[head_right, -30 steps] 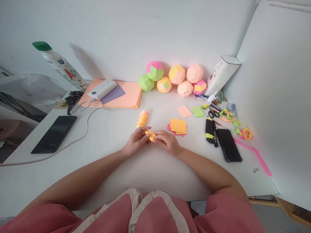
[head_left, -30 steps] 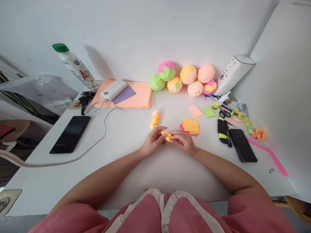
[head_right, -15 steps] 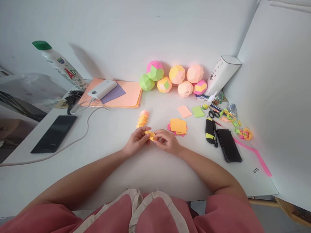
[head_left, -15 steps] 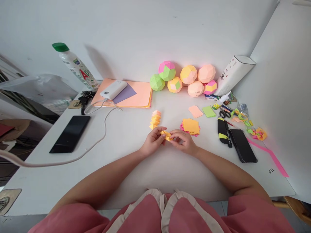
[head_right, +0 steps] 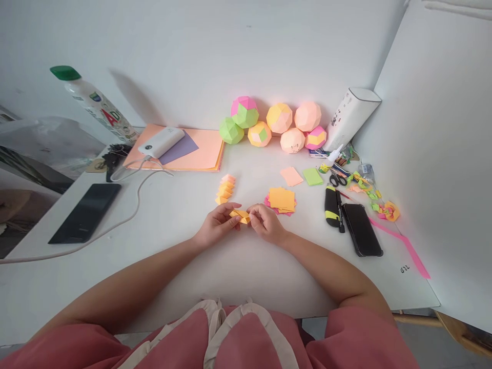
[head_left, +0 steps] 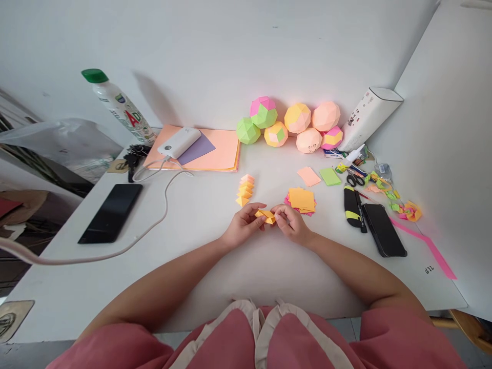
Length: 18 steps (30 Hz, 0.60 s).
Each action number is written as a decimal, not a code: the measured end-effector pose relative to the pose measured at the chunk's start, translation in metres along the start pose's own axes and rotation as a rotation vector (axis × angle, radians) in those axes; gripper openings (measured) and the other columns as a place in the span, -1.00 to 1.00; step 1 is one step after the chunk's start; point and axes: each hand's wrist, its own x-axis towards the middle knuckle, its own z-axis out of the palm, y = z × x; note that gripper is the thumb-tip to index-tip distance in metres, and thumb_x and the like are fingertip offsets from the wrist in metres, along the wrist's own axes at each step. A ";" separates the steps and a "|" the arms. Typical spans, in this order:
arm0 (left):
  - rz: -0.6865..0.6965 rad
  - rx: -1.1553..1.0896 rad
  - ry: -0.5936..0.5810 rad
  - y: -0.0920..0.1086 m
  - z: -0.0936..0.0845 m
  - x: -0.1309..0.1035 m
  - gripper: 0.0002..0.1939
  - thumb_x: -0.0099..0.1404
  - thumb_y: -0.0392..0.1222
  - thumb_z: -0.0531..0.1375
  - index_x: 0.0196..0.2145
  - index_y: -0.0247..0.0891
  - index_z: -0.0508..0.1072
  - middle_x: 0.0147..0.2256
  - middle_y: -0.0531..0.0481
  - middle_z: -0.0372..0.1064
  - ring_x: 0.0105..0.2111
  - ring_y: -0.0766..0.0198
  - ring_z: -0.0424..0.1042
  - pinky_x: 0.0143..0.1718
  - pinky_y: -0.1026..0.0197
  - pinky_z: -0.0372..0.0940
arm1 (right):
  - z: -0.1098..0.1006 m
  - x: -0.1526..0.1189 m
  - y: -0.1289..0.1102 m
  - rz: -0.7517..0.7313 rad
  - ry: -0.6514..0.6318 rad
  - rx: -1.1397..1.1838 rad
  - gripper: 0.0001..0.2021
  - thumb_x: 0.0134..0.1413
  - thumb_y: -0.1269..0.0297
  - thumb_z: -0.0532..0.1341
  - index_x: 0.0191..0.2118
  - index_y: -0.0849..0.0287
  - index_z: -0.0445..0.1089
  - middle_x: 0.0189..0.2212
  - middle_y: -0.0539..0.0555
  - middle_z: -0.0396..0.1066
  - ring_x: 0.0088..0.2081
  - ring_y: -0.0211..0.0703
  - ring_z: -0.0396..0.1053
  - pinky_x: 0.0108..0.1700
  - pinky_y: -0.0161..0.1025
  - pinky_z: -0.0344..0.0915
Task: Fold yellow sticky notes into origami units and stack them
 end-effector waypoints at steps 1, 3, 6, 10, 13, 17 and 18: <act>-0.002 -0.007 0.000 0.000 0.000 0.000 -0.62 0.17 -0.08 0.20 -0.09 -0.24 0.28 -0.35 0.00 0.41 -0.48 0.37 0.39 -0.34 0.21 0.33 | 0.000 0.000 -0.001 0.010 -0.002 0.011 -0.87 0.18 0.24 0.00 -0.33 0.16 0.15 -0.31 0.09 0.30 -0.45 -0.28 0.35 -0.44 -0.26 0.33; -0.012 -0.014 0.002 0.002 0.001 0.000 -0.61 0.15 -0.08 0.21 -0.09 -0.25 0.30 -0.34 -0.01 0.42 -0.48 0.37 0.40 -0.34 0.19 0.34 | 0.000 0.000 -0.002 0.019 -0.004 0.025 -0.87 0.19 0.21 0.00 -0.32 0.16 0.15 -0.31 0.09 0.30 -0.45 -0.28 0.36 -0.43 -0.25 0.34; -0.021 0.000 0.012 0.004 0.002 0.000 -0.63 0.13 -0.08 0.23 -0.12 -0.25 0.33 -0.36 0.00 0.44 -0.49 0.36 0.39 -0.35 0.19 0.35 | -0.001 0.000 -0.002 0.020 -0.008 0.059 -0.87 0.19 0.21 0.01 -0.32 0.15 0.16 -0.30 0.09 0.31 -0.45 -0.28 0.37 -0.42 -0.24 0.36; -0.027 0.020 0.017 0.004 0.002 -0.001 -0.66 0.12 -0.07 0.23 -0.16 -0.24 0.38 -0.40 0.01 0.45 -0.49 0.34 0.40 -0.36 0.20 0.35 | -0.003 0.000 -0.001 0.035 -0.060 0.101 -0.86 0.17 0.21 0.05 -0.33 0.17 0.21 -0.31 0.08 0.33 -0.42 -0.26 0.38 -0.39 -0.24 0.38; -0.042 0.048 0.018 0.003 0.001 -0.001 -0.68 0.12 -0.05 0.23 -0.19 -0.25 0.41 -0.45 0.02 0.45 -0.49 0.32 0.42 -0.37 0.20 0.35 | -0.005 0.001 -0.002 0.098 -0.098 0.115 -0.82 0.14 0.20 0.09 -0.38 0.19 0.28 -0.42 0.05 0.35 -0.42 -0.25 0.37 -0.38 -0.25 0.37; -0.063 0.015 0.008 0.003 0.002 -0.001 -0.69 0.18 0.00 0.16 -0.22 -0.26 0.42 -0.41 0.00 0.44 -0.48 0.31 0.42 -0.34 0.17 0.35 | -0.005 0.003 -0.002 0.177 -0.076 0.171 -0.85 0.05 0.22 0.19 -0.35 0.21 0.35 -0.45 0.04 0.39 -0.45 -0.26 0.38 -0.41 -0.27 0.38; -0.077 -0.001 0.010 0.004 0.002 -0.002 -0.69 0.19 0.01 0.14 -0.22 -0.26 0.41 -0.40 -0.01 0.43 -0.48 0.32 0.42 -0.34 0.17 0.35 | -0.005 0.004 -0.001 0.180 -0.068 0.195 -0.86 0.03 0.23 0.20 -0.34 0.21 0.37 -0.45 0.04 0.39 -0.45 -0.26 0.38 -0.41 -0.26 0.38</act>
